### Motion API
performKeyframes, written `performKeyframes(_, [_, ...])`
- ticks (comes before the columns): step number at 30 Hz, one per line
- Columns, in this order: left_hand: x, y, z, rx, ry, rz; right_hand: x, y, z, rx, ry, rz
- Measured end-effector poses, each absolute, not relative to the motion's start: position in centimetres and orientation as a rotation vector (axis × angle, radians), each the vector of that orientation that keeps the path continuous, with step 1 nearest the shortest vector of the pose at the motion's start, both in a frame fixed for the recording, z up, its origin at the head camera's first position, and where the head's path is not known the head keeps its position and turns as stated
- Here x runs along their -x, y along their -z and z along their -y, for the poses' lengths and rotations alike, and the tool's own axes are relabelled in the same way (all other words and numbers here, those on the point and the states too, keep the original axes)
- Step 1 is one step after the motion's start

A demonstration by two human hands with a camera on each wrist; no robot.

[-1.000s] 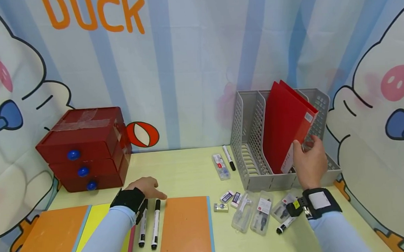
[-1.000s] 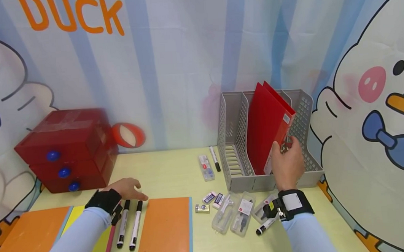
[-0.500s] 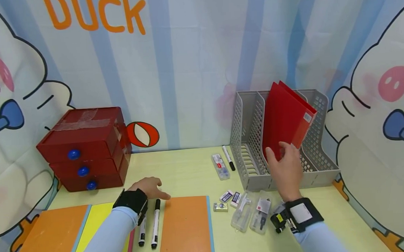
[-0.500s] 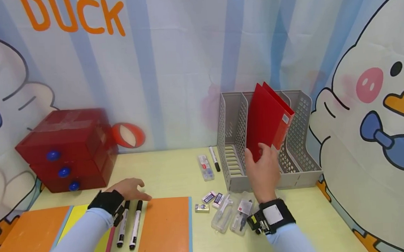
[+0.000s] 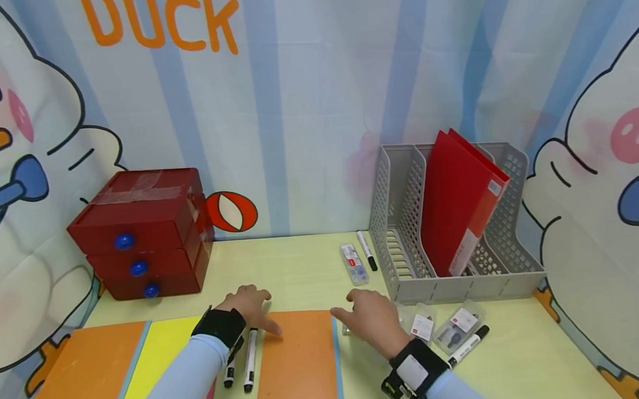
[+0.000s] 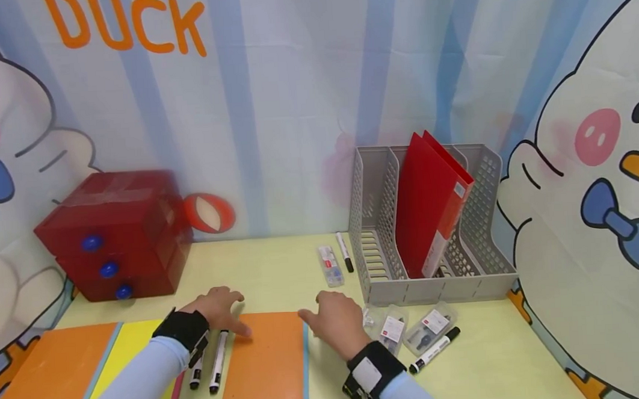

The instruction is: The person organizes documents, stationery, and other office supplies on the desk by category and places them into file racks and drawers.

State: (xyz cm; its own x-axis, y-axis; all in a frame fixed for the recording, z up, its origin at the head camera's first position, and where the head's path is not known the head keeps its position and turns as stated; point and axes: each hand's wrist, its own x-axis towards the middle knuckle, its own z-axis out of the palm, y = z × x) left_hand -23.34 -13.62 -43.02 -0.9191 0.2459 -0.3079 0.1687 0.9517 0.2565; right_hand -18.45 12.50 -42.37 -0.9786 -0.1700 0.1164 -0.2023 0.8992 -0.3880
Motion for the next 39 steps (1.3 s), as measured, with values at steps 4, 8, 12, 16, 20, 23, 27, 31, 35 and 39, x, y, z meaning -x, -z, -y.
performKeyframes(4, [22.9, 43.4, 13.2, -0.335, -0.293, -2.752, 17.2, 43.4, -10.7, -0.374, -0.563, 3.088])
performKeyframes(8, [22.5, 44.2, 13.1, -0.3, -0.327, -2.729, 16.6, 44.3, -9.5, -0.362, -0.471, 3.193])
performKeyframes(12, [22.0, 44.4, 12.9, -0.263, -0.352, -2.721, 16.5, 45.2, -9.1, -0.363, -0.424, 3.239])
performKeyframes(16, [22.3, 44.6, 12.8, -0.334, -0.342, -2.745, 16.9, 45.9, -9.0, -0.302, -0.435, 3.243])
performKeyframes(20, [22.6, 44.6, 12.7, -0.385, -0.32, -2.771, 17.3, 46.3, -8.9, -0.239, -0.518, 3.233])
performKeyframes(23, [22.8, 44.6, 12.6, -0.373, -0.309, -2.781, 17.3, 46.5, -9.0, -0.247, -0.626, 3.188])
performKeyframes(27, [23.1, 44.6, 12.4, -0.375, -0.29, -2.793, 17.2, 46.5, -9.4, -0.283, -0.829, 3.132])
performKeyframes(31, [23.4, 44.6, 12.6, -0.362, -0.284, -2.798, 17.3, 46.5, -9.7, -0.262, -1.056, 3.136])
performKeyframes(35, [23.8, 45.0, 12.8, -0.357, -0.293, -2.808, 17.4, 46.4, -9.8, -0.165, -1.226, 3.136])
performKeyframes(39, [24.1, 45.7, 13.1, -0.389, -0.295, -2.84, 17.4, 46.5, -9.9, -0.098, -1.317, 3.114])
